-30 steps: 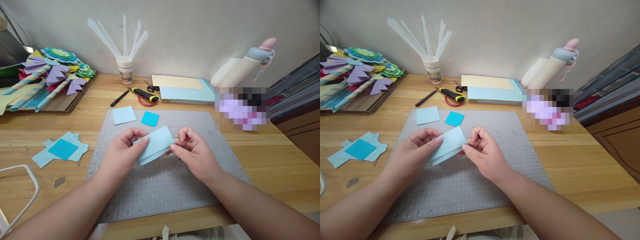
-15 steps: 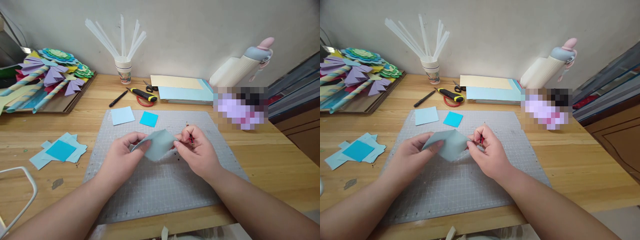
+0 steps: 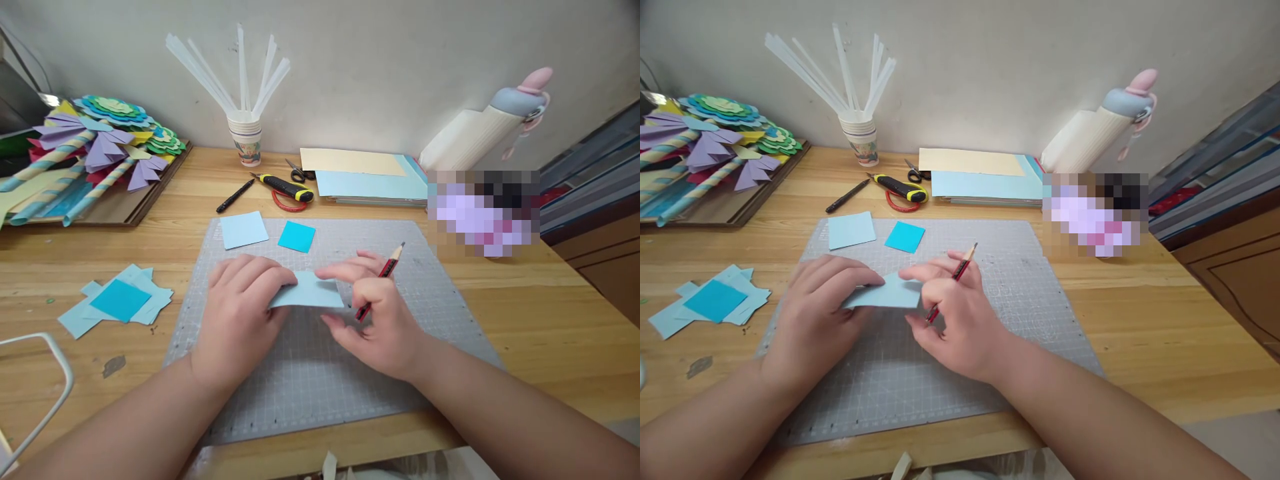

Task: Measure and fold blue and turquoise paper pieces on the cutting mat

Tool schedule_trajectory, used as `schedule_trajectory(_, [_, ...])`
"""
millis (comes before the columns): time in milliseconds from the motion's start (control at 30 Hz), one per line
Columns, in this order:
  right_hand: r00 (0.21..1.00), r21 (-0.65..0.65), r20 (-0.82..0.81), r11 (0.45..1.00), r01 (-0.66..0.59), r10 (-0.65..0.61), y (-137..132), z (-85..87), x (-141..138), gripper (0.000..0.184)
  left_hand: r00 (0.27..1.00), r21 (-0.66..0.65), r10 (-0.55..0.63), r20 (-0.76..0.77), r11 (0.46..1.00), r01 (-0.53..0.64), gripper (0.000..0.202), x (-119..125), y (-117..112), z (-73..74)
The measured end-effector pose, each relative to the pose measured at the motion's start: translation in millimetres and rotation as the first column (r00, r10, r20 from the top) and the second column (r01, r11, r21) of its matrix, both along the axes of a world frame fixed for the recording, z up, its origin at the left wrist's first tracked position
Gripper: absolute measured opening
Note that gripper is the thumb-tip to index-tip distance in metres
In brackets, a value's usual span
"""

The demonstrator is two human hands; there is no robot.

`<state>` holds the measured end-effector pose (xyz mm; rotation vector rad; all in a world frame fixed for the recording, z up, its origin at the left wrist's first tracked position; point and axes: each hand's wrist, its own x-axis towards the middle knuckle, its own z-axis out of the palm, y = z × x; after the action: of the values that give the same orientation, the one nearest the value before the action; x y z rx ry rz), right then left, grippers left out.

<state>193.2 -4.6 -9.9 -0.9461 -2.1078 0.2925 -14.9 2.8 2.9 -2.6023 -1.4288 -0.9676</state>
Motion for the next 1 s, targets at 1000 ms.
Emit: schedule_trajectory(1000, [0.975, -0.655, 0.093, 0.725, 0.211, -0.200, -0.1, -0.9, -1.2, 0.019, 0.965, -0.526, -0.038, -0.258, 0.844, -0.108, 0.029, -12.2, 10.3, -0.4])
